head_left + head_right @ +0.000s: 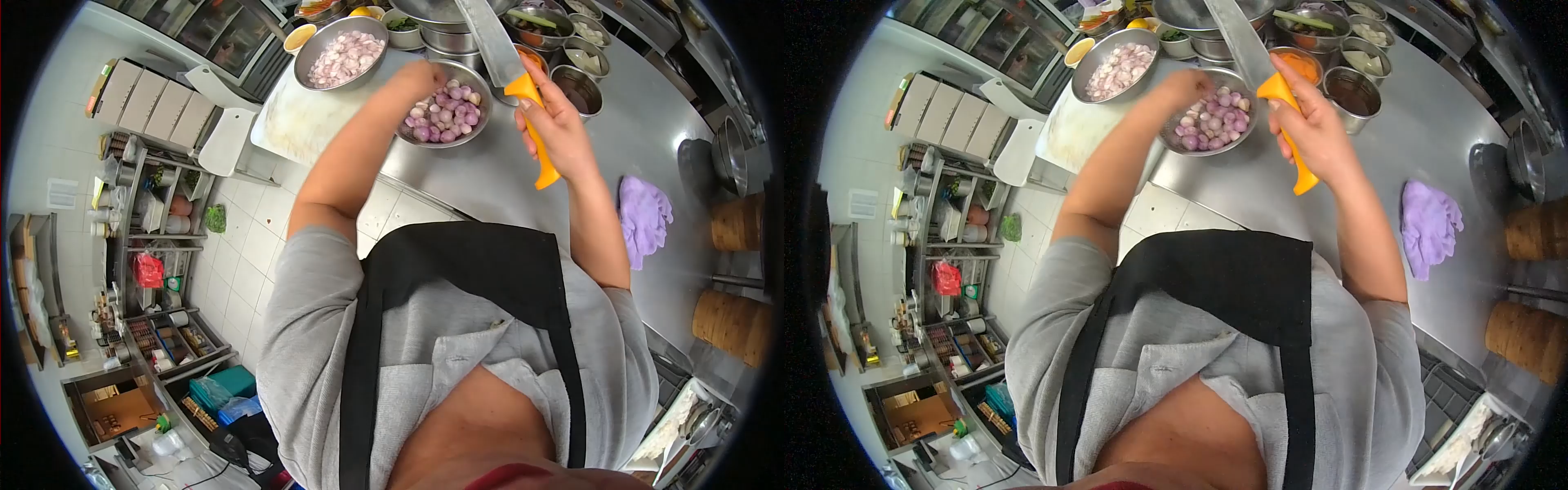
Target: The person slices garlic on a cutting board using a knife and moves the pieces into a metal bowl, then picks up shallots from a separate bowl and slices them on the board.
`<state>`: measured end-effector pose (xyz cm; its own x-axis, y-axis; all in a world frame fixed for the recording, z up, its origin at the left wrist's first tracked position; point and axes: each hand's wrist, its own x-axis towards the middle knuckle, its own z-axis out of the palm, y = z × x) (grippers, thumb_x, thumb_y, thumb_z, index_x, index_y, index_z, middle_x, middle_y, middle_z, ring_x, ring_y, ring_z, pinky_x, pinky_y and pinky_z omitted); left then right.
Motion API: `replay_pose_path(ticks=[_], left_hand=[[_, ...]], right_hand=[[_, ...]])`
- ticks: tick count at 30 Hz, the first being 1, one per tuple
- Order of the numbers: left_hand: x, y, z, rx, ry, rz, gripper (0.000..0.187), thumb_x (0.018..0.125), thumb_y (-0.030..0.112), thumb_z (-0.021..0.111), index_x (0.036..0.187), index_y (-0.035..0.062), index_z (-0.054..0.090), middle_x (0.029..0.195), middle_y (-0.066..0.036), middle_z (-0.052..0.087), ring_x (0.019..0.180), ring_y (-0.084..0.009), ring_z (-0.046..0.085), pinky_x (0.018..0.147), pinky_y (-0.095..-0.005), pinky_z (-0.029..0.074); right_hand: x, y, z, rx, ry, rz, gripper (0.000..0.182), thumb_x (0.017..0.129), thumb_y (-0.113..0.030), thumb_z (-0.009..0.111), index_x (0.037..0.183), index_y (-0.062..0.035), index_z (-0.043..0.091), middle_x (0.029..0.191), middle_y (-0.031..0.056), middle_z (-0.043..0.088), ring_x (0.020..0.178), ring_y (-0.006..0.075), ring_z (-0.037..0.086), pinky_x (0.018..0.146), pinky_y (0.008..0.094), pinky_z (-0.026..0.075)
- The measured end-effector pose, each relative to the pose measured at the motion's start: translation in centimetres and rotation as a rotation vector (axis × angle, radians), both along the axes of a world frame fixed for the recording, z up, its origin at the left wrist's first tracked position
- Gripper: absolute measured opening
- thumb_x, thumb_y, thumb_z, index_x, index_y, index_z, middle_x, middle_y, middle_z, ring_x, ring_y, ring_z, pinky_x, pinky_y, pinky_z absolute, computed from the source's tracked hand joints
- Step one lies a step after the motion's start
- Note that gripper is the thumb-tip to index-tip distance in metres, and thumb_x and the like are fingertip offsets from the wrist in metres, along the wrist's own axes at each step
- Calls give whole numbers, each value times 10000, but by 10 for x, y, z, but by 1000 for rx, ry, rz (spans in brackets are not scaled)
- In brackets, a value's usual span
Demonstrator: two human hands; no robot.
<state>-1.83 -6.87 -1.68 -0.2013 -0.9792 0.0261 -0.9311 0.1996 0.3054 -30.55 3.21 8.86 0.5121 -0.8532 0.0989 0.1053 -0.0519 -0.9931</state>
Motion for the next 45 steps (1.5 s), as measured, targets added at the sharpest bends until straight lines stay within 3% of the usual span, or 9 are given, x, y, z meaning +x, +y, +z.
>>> replay_pose_path(ticks=[13,16,19,22,25,27,32,37,45], left_hand=[[-46,58,8,-7,-364,238,220,823,216,553,1006,127,635,1073,-119,629,1049,-330,573,862,-424,478],[-19,45,-13,-221,59,335,303,771,188,670,1055,98,613,1049,-139,639,981,-326,593,842,-390,484],[5,84,43,-177,392,489,378,730,150,729,1083,105,603,944,-141,661,822,-293,643,766,-363,517],[73,116,21,-75,1017,520,381,769,137,735,1113,33,609,937,-91,647,785,-179,642,685,-287,529],[109,158,9,-54,1210,784,373,803,130,710,1118,-29,588,933,-78,640,777,-161,646,677,-254,525],[122,174,0,-66,1142,834,366,808,142,708,1106,-35,594,913,-80,646,774,-159,648,669,-253,523],[148,173,-59,-63,546,885,328,767,249,705,1016,38,674,808,-129,682,739,-236,664,688,-309,525],[136,175,-32,-60,67,734,315,701,265,736,925,51,677,848,-167,672,761,-289,655,698,-367,508],[132,178,-26,-115,62,678,288,695,244,695,910,54,669,847,-161,668,817,-320,640,736,-391,503]], right_hand=[[19,33,-6,-11,-16,171,544,918,-88,482,1430,-169,317,710,11,511,457,61,444,415,206,376],[30,41,-4,13,-40,99,532,928,-100,476,1431,-145,309,759,42,532,472,75,462,424,207,388],[42,45,-14,91,-283,189,503,932,-127,474,1412,-99,325,791,52,541,482,86,472,430,217,400],[63,46,-28,119,-179,273,337,928,-142,471,1245,-36,422,818,60,553,504,105,510,429,239,417],[93,55,-45,134,-41,335,232,909,-141,485,1108,-28,451,828,63,559,545,120,552,434,252,429],[113,60,-59,75,223,370,329,893,-156,505,1184,-21,437,830,57,558,551,104,554,421,245,420],[149,66,-99,-405,683,325,553,870,-158,483,1383,-62,301,1014,295,584,861,417,591,809,455,451],[166,67,-90,-563,908,413,586,882,-163,455,1434,-153,261,897,273,602,790,393,599,743,469,463],[168,80,-84,-747,980,394,604,876,-142,452,1446,-176,255,778,245,599,711,376,598,682,464,471]])
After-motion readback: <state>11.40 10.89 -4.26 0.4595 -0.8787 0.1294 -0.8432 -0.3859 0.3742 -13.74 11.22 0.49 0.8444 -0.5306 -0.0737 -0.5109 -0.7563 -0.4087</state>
